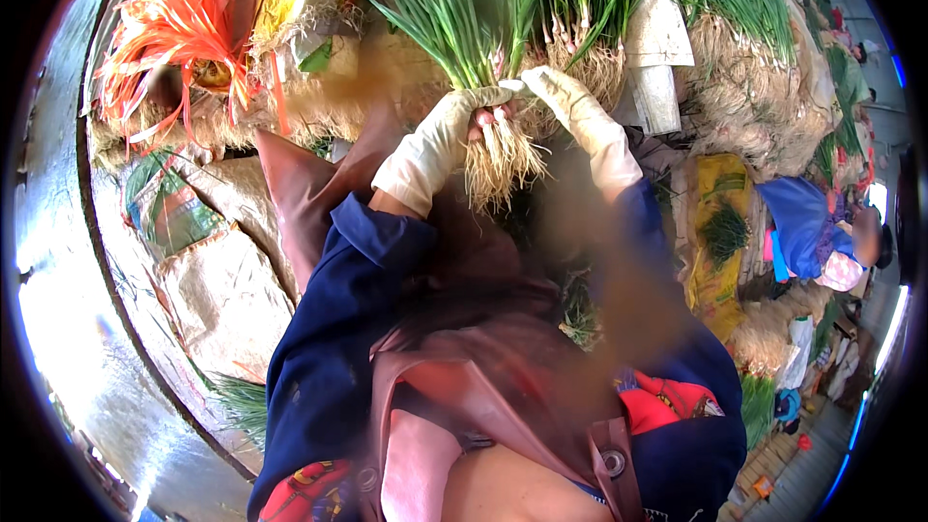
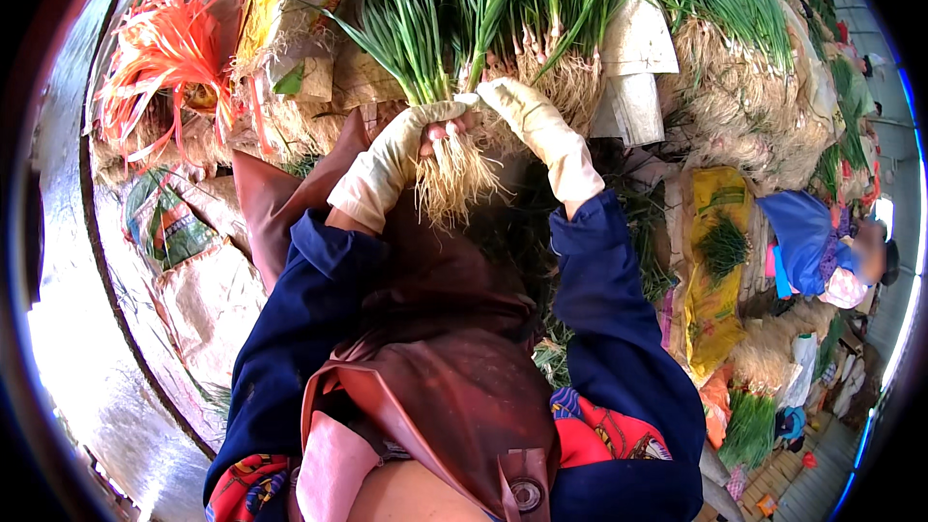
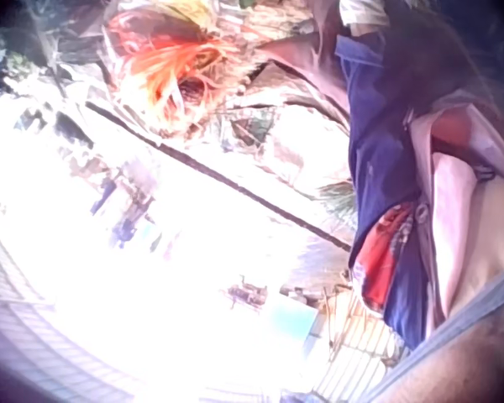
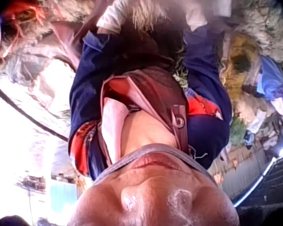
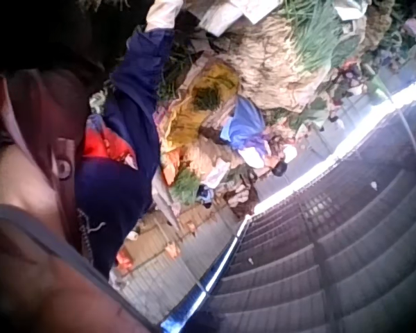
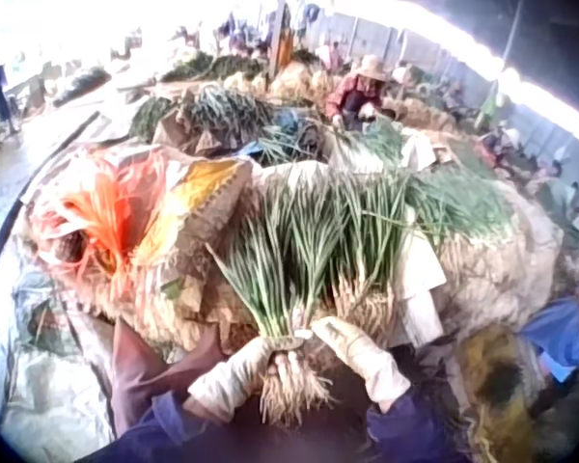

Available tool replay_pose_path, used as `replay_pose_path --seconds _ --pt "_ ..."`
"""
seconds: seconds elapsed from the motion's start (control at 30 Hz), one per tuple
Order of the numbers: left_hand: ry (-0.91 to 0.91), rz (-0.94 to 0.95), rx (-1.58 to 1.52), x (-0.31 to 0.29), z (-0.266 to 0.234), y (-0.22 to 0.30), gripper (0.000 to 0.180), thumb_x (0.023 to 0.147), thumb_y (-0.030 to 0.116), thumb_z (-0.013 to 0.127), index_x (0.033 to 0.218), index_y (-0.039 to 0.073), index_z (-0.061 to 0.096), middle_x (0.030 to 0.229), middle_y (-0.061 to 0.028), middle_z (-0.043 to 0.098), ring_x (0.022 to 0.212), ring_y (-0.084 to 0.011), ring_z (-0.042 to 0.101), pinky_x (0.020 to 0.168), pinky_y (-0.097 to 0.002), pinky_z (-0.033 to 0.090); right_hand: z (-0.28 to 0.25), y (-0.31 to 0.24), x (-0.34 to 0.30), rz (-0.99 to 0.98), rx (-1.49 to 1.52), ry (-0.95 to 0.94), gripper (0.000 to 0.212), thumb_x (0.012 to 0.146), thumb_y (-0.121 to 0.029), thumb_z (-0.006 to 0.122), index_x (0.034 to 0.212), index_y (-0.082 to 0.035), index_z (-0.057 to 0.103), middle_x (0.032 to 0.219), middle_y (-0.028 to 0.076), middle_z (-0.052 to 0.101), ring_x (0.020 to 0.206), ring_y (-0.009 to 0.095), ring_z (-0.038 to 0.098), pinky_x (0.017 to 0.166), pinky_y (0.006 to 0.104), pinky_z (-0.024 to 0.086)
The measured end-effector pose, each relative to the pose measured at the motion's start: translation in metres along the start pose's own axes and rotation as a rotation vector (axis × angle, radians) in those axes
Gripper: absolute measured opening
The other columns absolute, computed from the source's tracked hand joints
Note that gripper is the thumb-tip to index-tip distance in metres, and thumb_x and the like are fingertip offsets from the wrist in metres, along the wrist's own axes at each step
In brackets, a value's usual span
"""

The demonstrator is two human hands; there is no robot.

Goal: The person cleans green onions by hand, stripping away the outer layers and roots before gathering them into bunches and tying the stalks with red plastic string.

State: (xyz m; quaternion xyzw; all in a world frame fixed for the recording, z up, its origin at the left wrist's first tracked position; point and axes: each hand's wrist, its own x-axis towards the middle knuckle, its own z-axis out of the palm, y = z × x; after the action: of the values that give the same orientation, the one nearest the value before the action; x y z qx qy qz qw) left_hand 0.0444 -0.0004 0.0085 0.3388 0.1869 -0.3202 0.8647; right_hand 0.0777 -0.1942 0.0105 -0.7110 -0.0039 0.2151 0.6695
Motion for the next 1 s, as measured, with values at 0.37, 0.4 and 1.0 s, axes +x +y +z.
replay_pose_path --seconds 0.37,0.4,1.0 --pt "0.063 0.047 0.084 -0.019 0.015 0.003 0.027 0.089 0.012 0.057 0.112 -0.001 0.061 0.078 -0.0038 0.065 0.054 -0.0026 0.053 0.041 -0.0135 0.038 0.034 -0.004 0.031 0.095 0.335 0.044 0.019 0.087 -0.024 0.064 0.096 -0.008 0.063 0.082 0.004 0.066 0.068 0.012 0.060 0.057 0.0235 0.049" --pt "0.019 0.080 0.022 -0.016 0.001 0.000 0.027 0.089 0.012 0.057 0.112 -0.001 0.061 0.077 -0.0035 0.064 0.054 -0.0023 0.053 0.041 -0.0134 0.039 0.045 -0.010 0.027 0.145 0.401 0.091 0.018 0.087 -0.024 0.064 0.096 -0.008 0.062 0.081 0.004 0.065 0.067 0.012 0.059 0.056 0.0233 0.048" --pt "-0.229 0.176 -0.532 -0.014 -0.016 -0.007 0.033 0.085 0.003 0.057 0.117 -0.006 0.050 0.093 -0.0142 0.062 0.066 -0.0103 0.059 0.052 -0.0170 0.050 0.015 -0.027 0.055 0.052 -1.321 0.281 0.023 0.090 -0.032 0.057 0.089 -0.009 0.061 0.072 0.003 0.062 0.055 0.013 0.053 0.053 0.0272 0.047"
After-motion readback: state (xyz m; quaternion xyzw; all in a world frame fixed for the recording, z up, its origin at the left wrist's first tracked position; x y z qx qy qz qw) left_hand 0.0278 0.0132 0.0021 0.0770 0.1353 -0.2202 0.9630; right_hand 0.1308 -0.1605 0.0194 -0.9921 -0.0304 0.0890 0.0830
